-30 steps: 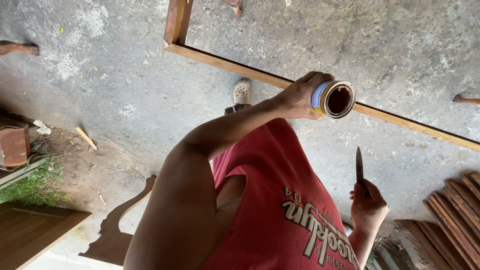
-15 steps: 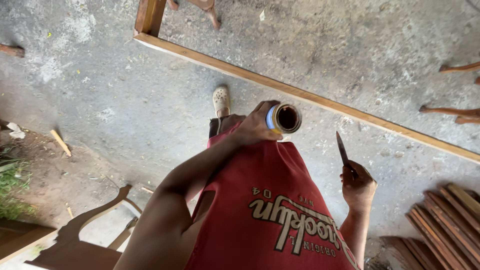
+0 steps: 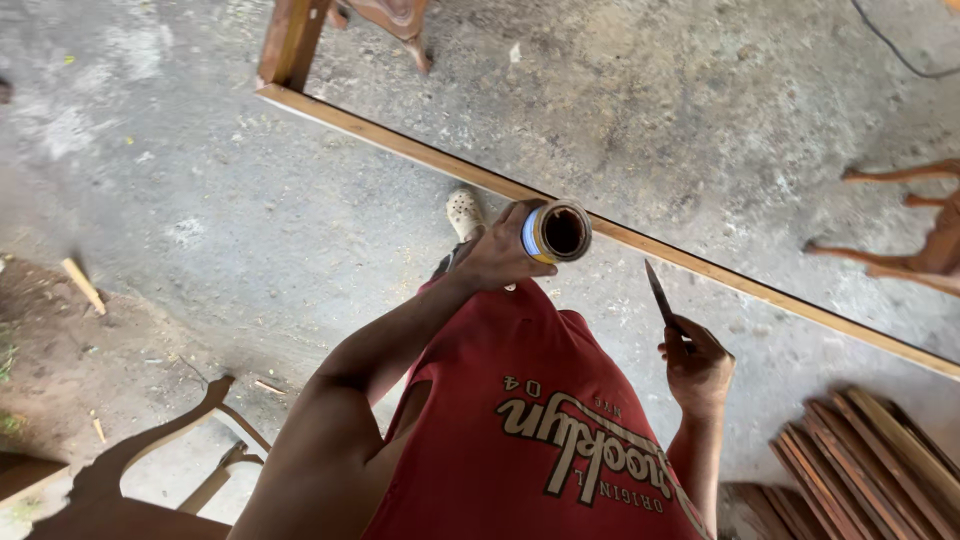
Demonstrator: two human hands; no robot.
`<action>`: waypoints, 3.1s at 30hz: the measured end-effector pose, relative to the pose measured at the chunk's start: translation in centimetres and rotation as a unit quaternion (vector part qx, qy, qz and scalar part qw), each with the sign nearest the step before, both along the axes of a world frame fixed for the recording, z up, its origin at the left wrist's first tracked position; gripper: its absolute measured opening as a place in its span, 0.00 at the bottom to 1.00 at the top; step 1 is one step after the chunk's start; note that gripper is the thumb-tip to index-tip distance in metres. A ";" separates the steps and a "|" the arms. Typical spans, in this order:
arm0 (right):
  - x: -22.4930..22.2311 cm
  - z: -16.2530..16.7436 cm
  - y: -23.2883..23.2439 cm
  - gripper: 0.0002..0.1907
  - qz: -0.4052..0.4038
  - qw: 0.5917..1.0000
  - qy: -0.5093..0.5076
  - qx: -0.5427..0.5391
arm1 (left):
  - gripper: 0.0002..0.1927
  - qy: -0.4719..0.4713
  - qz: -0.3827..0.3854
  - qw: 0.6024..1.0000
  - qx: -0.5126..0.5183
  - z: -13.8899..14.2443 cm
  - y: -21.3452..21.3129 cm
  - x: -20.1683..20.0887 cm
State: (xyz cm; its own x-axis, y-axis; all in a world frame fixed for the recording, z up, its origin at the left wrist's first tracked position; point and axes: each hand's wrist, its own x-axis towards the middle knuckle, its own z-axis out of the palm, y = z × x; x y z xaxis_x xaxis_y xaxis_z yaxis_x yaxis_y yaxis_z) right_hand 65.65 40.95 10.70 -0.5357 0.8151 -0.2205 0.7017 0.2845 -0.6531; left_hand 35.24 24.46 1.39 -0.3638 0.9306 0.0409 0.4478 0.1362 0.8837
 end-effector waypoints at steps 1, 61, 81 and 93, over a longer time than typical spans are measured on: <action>-0.7 0.3 0.1 0.09 -0.010 1.000 0.000 0.004 | 0.46 -0.053 0.005 0.999 -0.008 0.0 0.5 -0.9; -38.1 -10.1 58.6 0.12 0.306 0.937 -0.139 -0.099 | 0.42 -0.326 0.563 0.684 0.330 18.8 15.5 -22.0; -37.0 -7.7 60.4 0.14 0.132 0.954 -0.263 -0.062 | 0.46 -0.273 0.659 0.696 0.081 -10.9 21.9 -46.7; -64.1 -3.3 55.3 0.13 0.174 0.928 -0.330 -0.022 | 0.55 -0.203 0.700 0.662 -0.177 -22.8 27.4 -62.2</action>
